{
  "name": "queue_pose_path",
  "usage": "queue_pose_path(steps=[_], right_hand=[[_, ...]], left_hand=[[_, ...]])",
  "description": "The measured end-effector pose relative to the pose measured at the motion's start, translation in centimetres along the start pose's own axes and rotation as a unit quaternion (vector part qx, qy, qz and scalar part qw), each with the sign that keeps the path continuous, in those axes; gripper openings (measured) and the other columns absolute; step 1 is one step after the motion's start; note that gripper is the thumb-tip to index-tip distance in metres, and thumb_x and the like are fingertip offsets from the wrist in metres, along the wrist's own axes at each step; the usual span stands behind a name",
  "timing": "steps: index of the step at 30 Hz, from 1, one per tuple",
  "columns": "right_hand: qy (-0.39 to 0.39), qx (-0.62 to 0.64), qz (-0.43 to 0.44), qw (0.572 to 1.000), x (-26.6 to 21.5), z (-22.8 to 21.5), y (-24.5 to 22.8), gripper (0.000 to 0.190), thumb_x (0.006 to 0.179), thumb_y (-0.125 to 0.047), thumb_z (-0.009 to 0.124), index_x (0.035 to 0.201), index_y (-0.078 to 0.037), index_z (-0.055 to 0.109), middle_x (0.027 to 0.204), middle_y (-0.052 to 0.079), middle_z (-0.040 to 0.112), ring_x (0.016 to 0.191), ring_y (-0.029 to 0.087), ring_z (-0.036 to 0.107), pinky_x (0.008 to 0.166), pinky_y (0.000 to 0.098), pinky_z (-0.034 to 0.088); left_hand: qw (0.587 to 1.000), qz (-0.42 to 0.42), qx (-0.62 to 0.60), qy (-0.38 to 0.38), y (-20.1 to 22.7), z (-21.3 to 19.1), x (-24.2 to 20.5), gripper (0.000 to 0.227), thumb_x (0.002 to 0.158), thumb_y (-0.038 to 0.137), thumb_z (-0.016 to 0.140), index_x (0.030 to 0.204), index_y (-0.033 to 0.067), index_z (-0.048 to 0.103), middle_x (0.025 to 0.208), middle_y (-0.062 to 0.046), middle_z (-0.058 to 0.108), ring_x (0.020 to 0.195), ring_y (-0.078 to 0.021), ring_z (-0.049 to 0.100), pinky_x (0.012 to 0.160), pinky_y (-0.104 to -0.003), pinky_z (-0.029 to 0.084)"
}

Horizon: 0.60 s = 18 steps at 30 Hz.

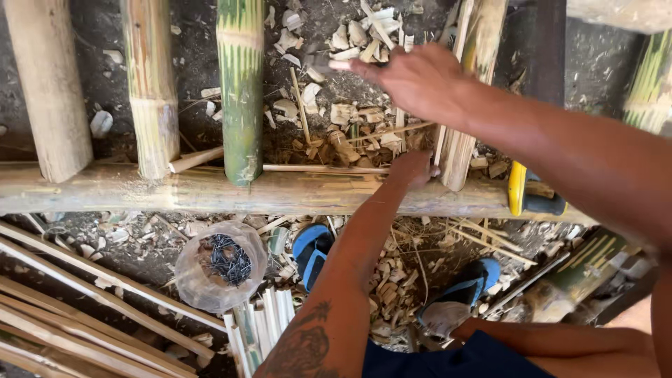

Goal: The person assembles a bamboo structure by cutting bamboo strips with a hand saw and nailing them into place with a hammer. The person repeatedly measures, cuts, and fastens bamboo pieces to a larger frame.

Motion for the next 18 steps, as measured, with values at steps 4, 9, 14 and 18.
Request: queue_pose_path(steps=[4, 9, 14, 18], right_hand=[[-0.271, -0.031, 0.000, 0.962, -1.9, 6.0, -0.1, 0.087, 0.098, -0.014, 0.063, 0.166, -0.033, 0.012, 0.116, 0.026, 0.013, 0.048, 0.008, 0.043, 0.038, 0.0201, 0.045], [-0.160, 0.107, 0.002, 0.981, -0.8, 3.8, 0.0, 0.069, 0.105, 0.001, 0.047, 0.167, -0.019, 0.025, 0.085, 0.018, 0.058, 0.046, 0.012, 0.041, 0.036, 0.0241, 0.042], [-0.194, 0.018, -0.011, 0.981, -1.8, 4.7, 0.1, 0.067, 0.099, -0.012, 0.059, 0.161, -0.024, 0.037, 0.081, 0.017, 0.051, 0.043, 0.008, 0.041, 0.035, 0.0232, 0.039], [-0.251, 0.011, 0.001, 0.968, -2.3, 5.4, 0.4, 0.068, 0.097, -0.012, 0.058, 0.161, -0.014, 0.036, 0.075, 0.007, 0.060, 0.048, 0.010, 0.042, 0.039, 0.0232, 0.040]], left_hand=[[0.998, 0.010, -0.039, -0.047, 0.3, 2.1, 0.6, 0.041, 0.100, 0.039, 0.057, 0.122, 0.0045, 0.061, 0.101, -0.019, 0.074, 0.091, -0.0316, 0.073, 0.087, -0.048, 0.058], [0.998, -0.001, 0.001, -0.067, 0.0, 1.7, 0.5, 0.041, 0.105, 0.034, 0.056, 0.130, 0.0012, 0.057, 0.104, -0.022, 0.072, 0.092, -0.0346, 0.071, 0.085, -0.050, 0.059], [1.000, -0.007, 0.013, -0.011, 0.6, 0.8, -0.2, 0.053, 0.101, 0.039, 0.057, 0.141, 0.0041, 0.049, 0.107, -0.020, 0.072, 0.097, -0.0318, 0.072, 0.083, -0.049, 0.059], [1.000, -0.015, -0.004, 0.023, 0.3, -0.4, -0.2, 0.053, 0.101, 0.044, 0.057, 0.140, 0.0092, 0.052, 0.111, -0.018, 0.071, 0.103, -0.0337, 0.070, 0.087, -0.049, 0.057]])
Point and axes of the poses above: each hand's wrist, its own x-axis towards the middle knuckle, its own z-axis out of the palm, y = z × x, the point moved 10 cm from there along x, towards the middle knuckle
